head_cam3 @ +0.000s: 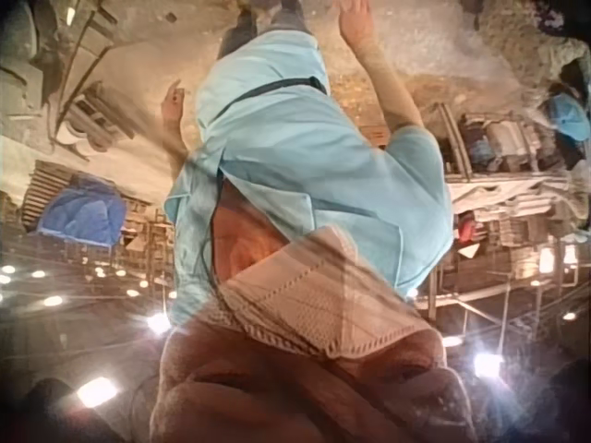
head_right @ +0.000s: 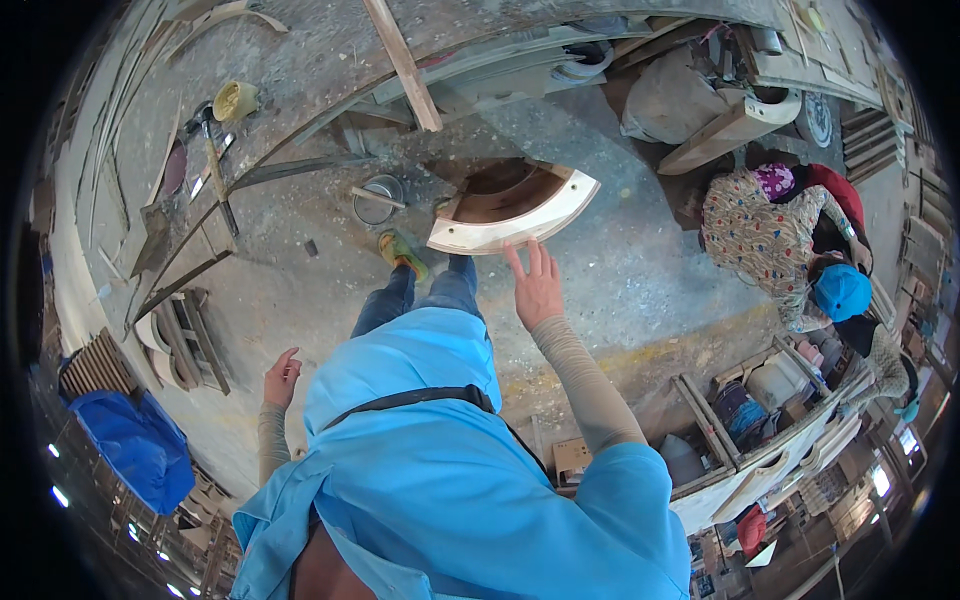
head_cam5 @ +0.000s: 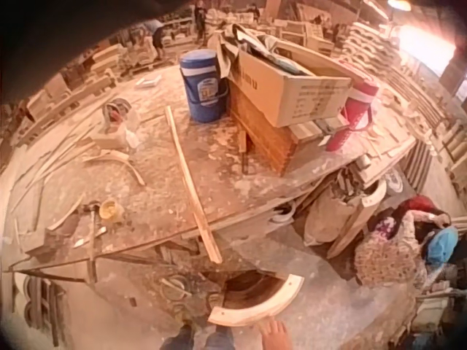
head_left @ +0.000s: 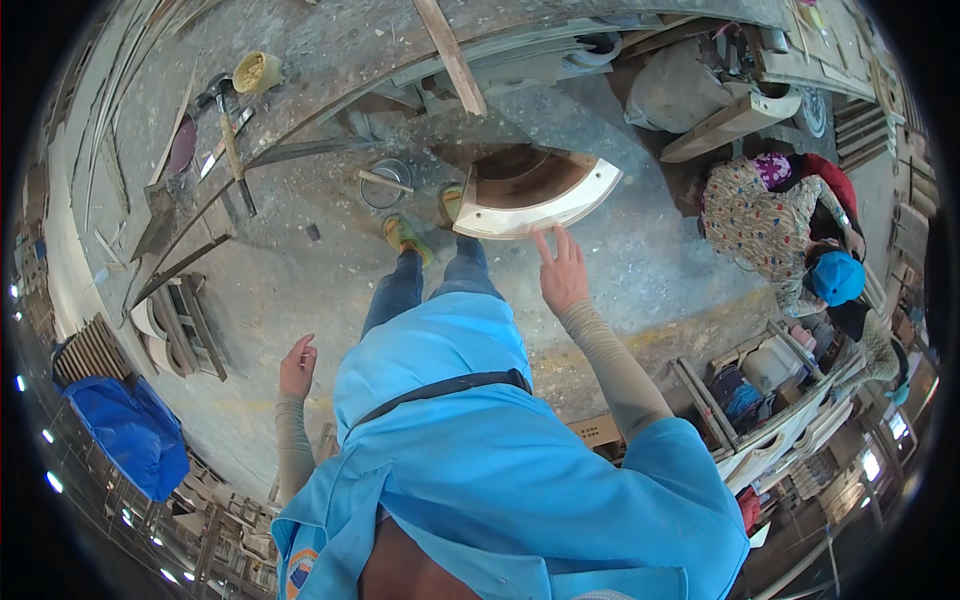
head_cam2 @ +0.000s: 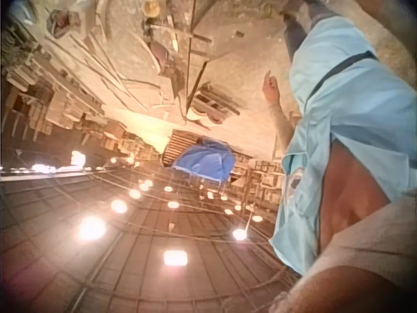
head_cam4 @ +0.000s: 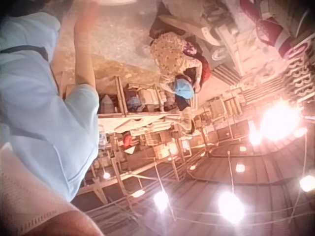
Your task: The person applies glue to a wooden frame and attaches a curved wooden piece to it. They then pick up a separate curved wooden component from the floor and use a utility knife to trim or clean its edges. The person handles the pieces individually, moving them between a workbench and the floor.
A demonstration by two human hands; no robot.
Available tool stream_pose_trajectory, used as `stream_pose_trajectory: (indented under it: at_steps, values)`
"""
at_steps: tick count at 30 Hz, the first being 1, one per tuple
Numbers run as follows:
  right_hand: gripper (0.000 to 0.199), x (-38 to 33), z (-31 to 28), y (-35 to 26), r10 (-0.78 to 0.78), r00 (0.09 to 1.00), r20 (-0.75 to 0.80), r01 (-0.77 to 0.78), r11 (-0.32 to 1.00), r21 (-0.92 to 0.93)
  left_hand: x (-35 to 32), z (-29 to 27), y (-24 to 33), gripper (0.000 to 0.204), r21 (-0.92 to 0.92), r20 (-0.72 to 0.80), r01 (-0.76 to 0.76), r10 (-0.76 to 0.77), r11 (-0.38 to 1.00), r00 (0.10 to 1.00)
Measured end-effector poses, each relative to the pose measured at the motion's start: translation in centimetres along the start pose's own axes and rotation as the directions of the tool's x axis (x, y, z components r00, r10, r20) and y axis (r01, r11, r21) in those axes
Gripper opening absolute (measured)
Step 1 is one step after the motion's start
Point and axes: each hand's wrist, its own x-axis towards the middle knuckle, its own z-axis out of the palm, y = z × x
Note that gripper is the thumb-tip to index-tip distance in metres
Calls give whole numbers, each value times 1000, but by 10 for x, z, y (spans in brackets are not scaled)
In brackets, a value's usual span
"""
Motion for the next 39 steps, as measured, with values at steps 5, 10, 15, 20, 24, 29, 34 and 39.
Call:
stream_pose_trajectory:
  at_steps: [5,10,15,20,24,29,34,39]
  values:
    - [75,37,-40,-13,-41,995,-92,25,986,-164,-4,0,9,31,-23,7,16,-16,1000,1000]
    - [51,79,-23,-12,-312,946,-84,284,928,-242,-10,1,22,31,-49,0,-21,21,999,1000]
    - [27,87,-10,-9,-226,943,246,260,959,-116,-21,2,28,33,-66,14,21,-21,998,1000]
    - [23,39,25,2,-261,937,231,289,953,-93,-30,13,24,35,-74,69,85,-80,994,994]
    - [24,7,41,11,-260,900,351,291,956,-38,-25,16,28,36,-41,104,59,-55,997,993]
    - [22,-19,52,16,-239,905,352,256,967,-3,-10,9,48,34,2,124,21,-22,1000,992]
    - [22,-35,64,17,-215,909,358,222,975,22,2,1,69,34,31,134,-9,5,999,991]
    - [20,-44,74,16,-224,940,256,220,975,46,4,-2,72,34,44,139,-52,45,998,989]
